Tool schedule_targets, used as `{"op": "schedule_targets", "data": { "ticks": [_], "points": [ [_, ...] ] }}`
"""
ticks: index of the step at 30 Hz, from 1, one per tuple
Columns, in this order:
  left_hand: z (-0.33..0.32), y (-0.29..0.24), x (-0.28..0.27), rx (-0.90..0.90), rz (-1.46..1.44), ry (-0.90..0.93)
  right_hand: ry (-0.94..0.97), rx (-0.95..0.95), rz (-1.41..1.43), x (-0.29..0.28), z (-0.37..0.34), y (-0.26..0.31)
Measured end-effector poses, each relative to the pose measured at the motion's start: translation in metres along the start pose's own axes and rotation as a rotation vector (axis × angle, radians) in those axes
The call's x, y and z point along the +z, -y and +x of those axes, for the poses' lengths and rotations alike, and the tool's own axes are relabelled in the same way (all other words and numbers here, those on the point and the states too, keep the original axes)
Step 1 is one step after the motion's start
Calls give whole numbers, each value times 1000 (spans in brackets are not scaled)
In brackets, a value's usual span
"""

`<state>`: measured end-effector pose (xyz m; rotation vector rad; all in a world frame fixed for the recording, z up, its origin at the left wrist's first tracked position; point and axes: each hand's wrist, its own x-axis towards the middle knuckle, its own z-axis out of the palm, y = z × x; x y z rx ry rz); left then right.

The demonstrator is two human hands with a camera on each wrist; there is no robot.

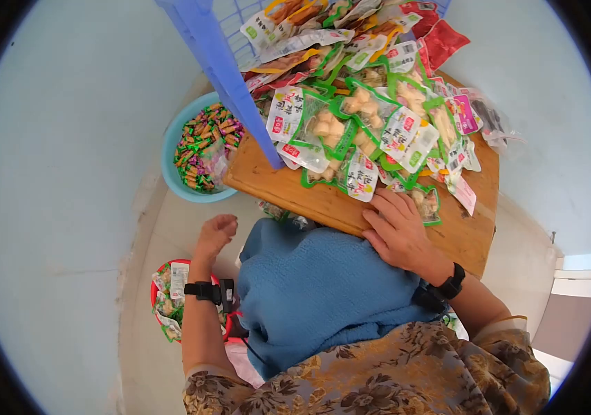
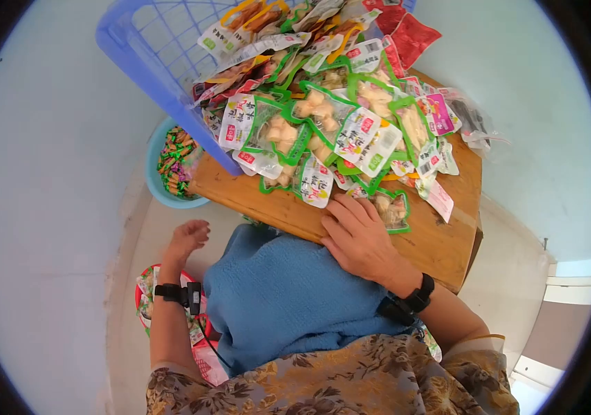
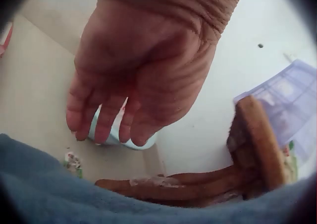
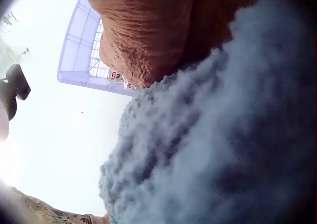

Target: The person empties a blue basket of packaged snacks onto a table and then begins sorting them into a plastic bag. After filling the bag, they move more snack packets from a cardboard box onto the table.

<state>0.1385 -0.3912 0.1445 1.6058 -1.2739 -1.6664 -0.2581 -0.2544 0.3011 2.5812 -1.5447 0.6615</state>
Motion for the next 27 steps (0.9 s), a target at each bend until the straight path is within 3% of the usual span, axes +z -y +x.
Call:
{"op": "schedule_targets", "data": {
  "ticks": [3, 5, 6, 10, 11, 12, 14, 15, 17, 18, 21, 27],
  "points": [
    [29, 38, 8, -105, 179, 109, 28, 3, 4, -2, 3, 0],
    [54, 67, 13, -23, 383, 216, 67, 5, -18, -1, 5, 0],
    [69, 89, 17, 111, 409, 179, 97, 12, -27, -2, 6, 0],
    [142, 139, 38, 266, 614, 137, 181, 21, -39, -2, 7, -2],
    [191, 154, 53, 451, 625, 33, 189, 19, -65, 0, 15, -15],
    [176, 197, 50, 539, 651, -23, 201, 18, -56, -1, 12, -8],
    [184, 184, 55, 430, 777, 264, 205, 10, -71, -3, 9, -6],
    [189, 198, 64, 443, 764, 274, 213, 14, -89, -2, 8, -4],
    [210, 222, 82, 717, 455, 43, 209, -6, -62, 4, 11, -6],
    [206, 217, 88, 730, 611, 14, 203, -10, -58, -3, 15, -5],
    [227, 198, 112, 813, 590, -8, 221, -7, -52, -6, 20, -2],
    [216, 212, 114, 883, 592, -53, 210, -20, -93, -4, 16, -4]
  ]
}}
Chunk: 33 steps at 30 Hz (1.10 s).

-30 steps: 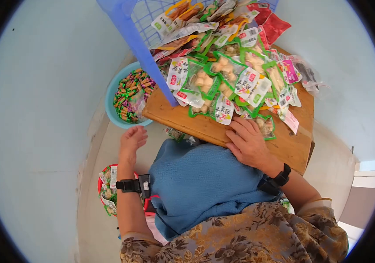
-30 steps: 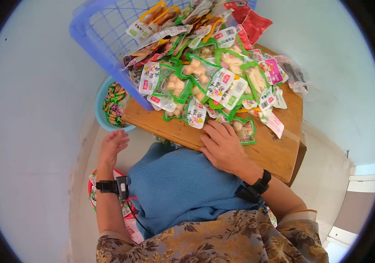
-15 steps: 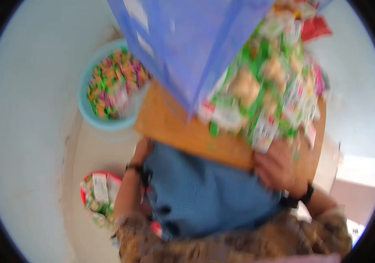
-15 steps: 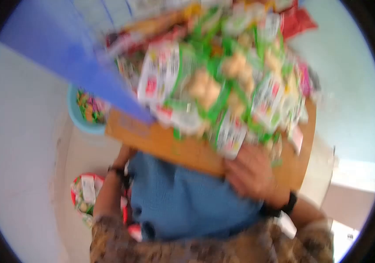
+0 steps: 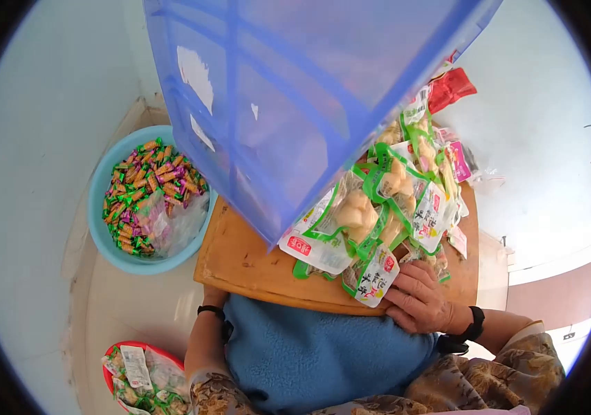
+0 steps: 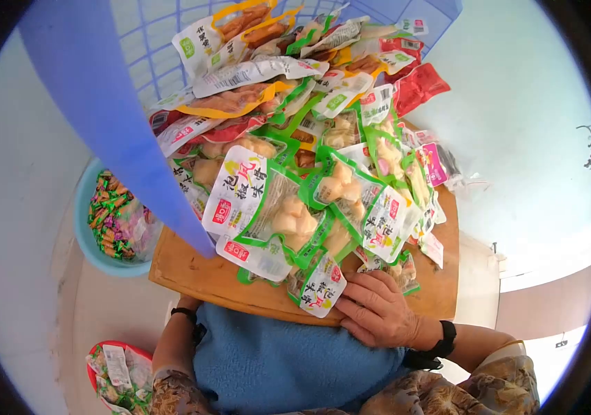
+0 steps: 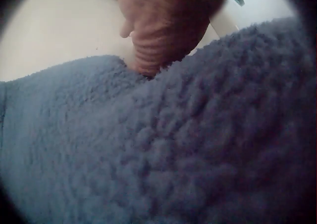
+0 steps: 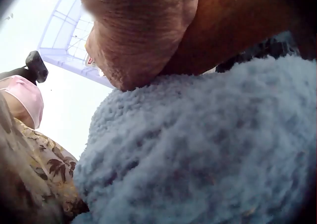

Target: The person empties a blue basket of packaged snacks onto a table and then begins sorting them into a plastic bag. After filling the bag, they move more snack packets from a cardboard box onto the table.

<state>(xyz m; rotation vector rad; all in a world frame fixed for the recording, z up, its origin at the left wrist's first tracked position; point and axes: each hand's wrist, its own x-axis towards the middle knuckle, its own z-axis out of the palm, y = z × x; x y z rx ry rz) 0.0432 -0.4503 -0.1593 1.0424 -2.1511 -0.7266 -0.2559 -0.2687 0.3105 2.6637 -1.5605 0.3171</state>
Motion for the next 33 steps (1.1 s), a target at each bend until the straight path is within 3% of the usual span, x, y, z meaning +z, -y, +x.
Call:
{"op": "schedule_targets", "data": {
  "ticks": [9, 18, 22, 25, 27, 30, 31, 33],
  "points": [
    [16, -5, 12, -47, 5, 42, 13, 0, -1, -1, 3, 2],
    [-29, 9, 14, -111, 101, 145, 7, 13, 27, -1, 6, 4],
    [-16, 17, -12, -122, 182, 176, 1, 24, 59, -2, 3, 3],
    [-6, -1, -58, -206, 44, 128, -3, 22, 73, -3, 2, 3],
    [-1, -23, -101, -537, -15, 32, -37, 25, 96, -4, 1, 3],
    [9, -90, -180, -599, 0, -96, -76, 49, 143, -2, -3, 1],
    [9, -145, -227, -463, 56, -187, -151, 39, 172, -5, -8, 1],
    [6, -226, -270, -394, 12, -229, -211, 27, 213, 1, -12, -2]
  ]
}}
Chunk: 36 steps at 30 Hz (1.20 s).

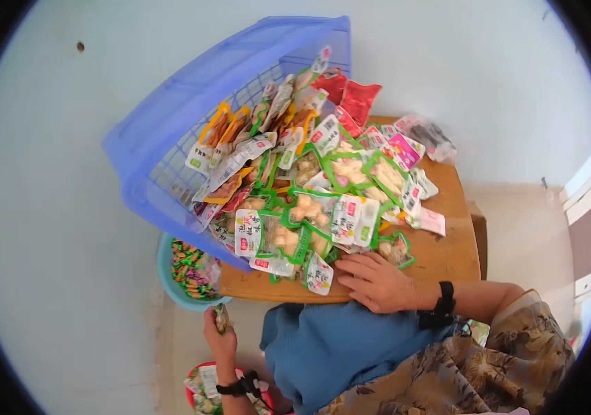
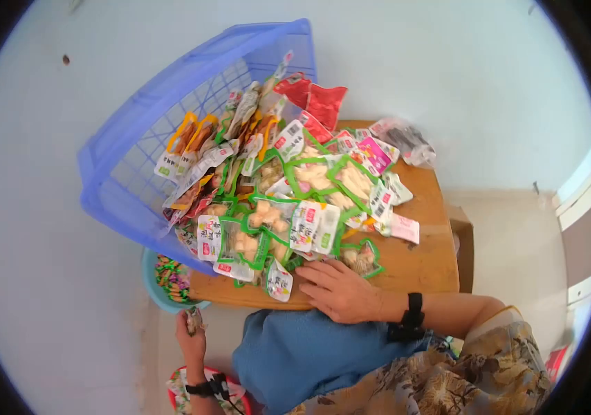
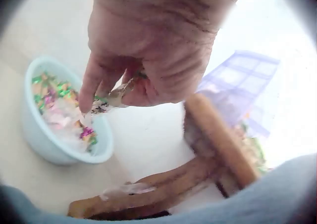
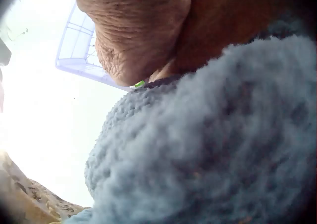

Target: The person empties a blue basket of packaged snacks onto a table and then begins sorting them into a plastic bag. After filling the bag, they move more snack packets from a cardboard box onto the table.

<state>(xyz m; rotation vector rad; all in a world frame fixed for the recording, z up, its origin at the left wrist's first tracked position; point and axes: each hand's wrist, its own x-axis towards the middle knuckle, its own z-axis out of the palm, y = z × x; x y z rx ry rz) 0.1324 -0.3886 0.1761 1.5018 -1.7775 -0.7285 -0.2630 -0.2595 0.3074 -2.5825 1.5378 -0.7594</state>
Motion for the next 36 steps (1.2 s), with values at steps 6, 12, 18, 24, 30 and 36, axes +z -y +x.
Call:
{"op": "schedule_targets", "data": {
  "ticks": [6, 12, 18, 24, 30, 36],
  "points": [
    [-53, -164, -31, 234, -175, -147, -184, -35, 38, -2, -10, -1],
    [-34, -243, 42, 436, -108, -130, -369, 64, -77, -27, -21, -8],
    [10, -245, 119, 617, 218, -136, -169, 337, -231, -62, -37, -57],
    [16, -272, 137, 585, 375, -112, -59, 352, -245, -67, -29, -101],
    [23, -279, 148, 661, 433, -82, -63, 214, -420, -67, -22, -139],
    [41, -293, 159, 785, 429, -44, -51, 161, -421, -71, -17, -167]
  ]
}}
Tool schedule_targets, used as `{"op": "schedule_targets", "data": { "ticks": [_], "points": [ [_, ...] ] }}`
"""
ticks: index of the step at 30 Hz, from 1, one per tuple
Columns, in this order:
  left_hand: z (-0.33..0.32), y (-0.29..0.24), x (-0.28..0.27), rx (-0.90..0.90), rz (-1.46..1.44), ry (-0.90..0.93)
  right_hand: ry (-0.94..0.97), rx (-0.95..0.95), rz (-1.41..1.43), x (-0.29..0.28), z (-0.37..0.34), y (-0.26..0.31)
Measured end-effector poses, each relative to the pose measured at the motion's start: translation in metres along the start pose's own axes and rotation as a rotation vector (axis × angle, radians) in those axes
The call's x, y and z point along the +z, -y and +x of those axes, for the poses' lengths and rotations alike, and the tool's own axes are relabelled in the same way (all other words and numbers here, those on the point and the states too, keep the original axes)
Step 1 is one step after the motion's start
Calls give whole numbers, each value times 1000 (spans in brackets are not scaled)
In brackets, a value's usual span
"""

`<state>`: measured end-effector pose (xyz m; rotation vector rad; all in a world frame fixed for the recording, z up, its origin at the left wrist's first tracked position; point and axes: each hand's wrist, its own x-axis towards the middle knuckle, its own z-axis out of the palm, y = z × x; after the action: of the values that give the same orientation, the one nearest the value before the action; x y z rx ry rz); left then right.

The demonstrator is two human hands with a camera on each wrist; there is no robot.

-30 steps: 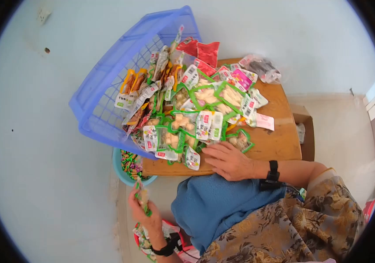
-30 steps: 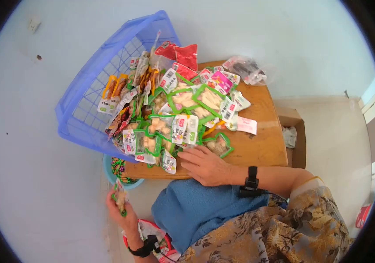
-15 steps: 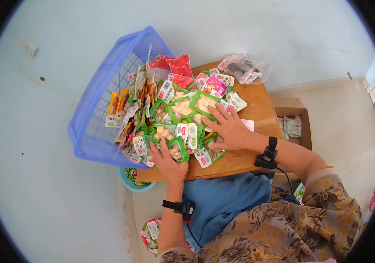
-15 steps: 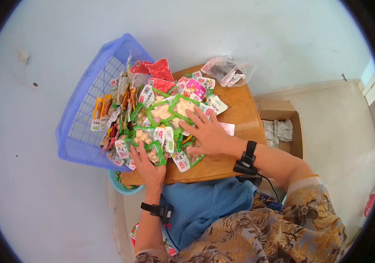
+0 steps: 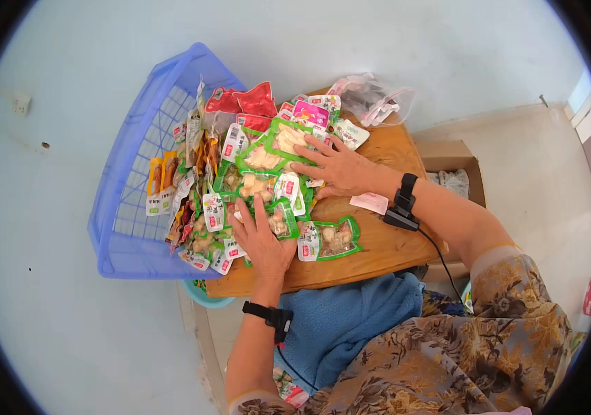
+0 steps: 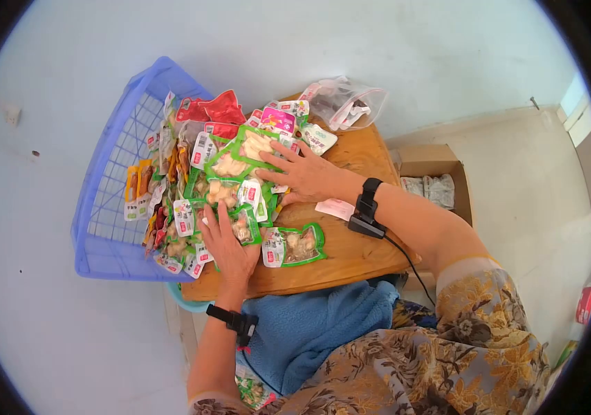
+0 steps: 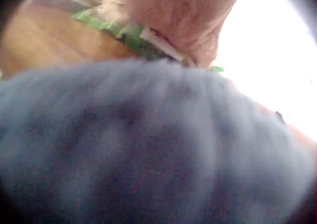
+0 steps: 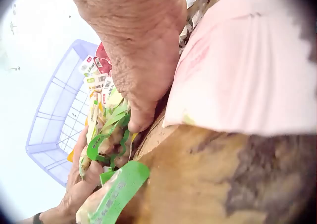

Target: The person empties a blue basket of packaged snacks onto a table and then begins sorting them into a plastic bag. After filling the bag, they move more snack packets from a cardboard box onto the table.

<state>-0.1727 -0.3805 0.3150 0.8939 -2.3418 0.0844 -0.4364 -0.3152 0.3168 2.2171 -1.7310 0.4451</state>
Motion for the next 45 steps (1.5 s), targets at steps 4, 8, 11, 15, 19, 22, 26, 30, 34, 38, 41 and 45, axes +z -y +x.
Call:
{"op": "schedule_targets", "data": {
  "ticks": [4, 8, 11, 15, 19, 22, 26, 30, 34, 38, 41, 45],
  "points": [
    [16, -13, 7, -55, 70, 69, 8, 14, 54, -3, 4, -10],
    [15, -16, 4, -84, 42, 77, 37, 57, 56, -10, 2, -2],
    [7, -13, -15, -116, -30, 211, 63, 114, 123, -17, -3, 8],
    [-20, -10, -34, -54, -18, 285, -69, 162, 255, -22, -31, 16],
    [-41, -18, -46, -54, -69, 328, -30, 186, 316, -37, -55, 35],
    [-48, -20, -45, -74, -136, 315, -61, 184, 337, -44, -66, 55],
    [-49, -25, -26, -39, -221, 209, -171, 169, 390, -41, -62, 86],
    [-44, -33, -25, -23, -266, 197, -212, 102, 330, -41, -39, 110],
    [-52, -34, -52, -80, -228, 337, -196, 131, 301, -37, -32, 109],
    [-66, -28, -63, -78, -245, 278, -193, 148, 254, -39, -35, 119],
    [-73, -12, -43, -70, -325, 107, -145, 108, 202, -34, -40, 125],
    [-74, 0, -37, -113, -356, 94, -110, 99, 200, -25, -45, 124]
  ]
}}
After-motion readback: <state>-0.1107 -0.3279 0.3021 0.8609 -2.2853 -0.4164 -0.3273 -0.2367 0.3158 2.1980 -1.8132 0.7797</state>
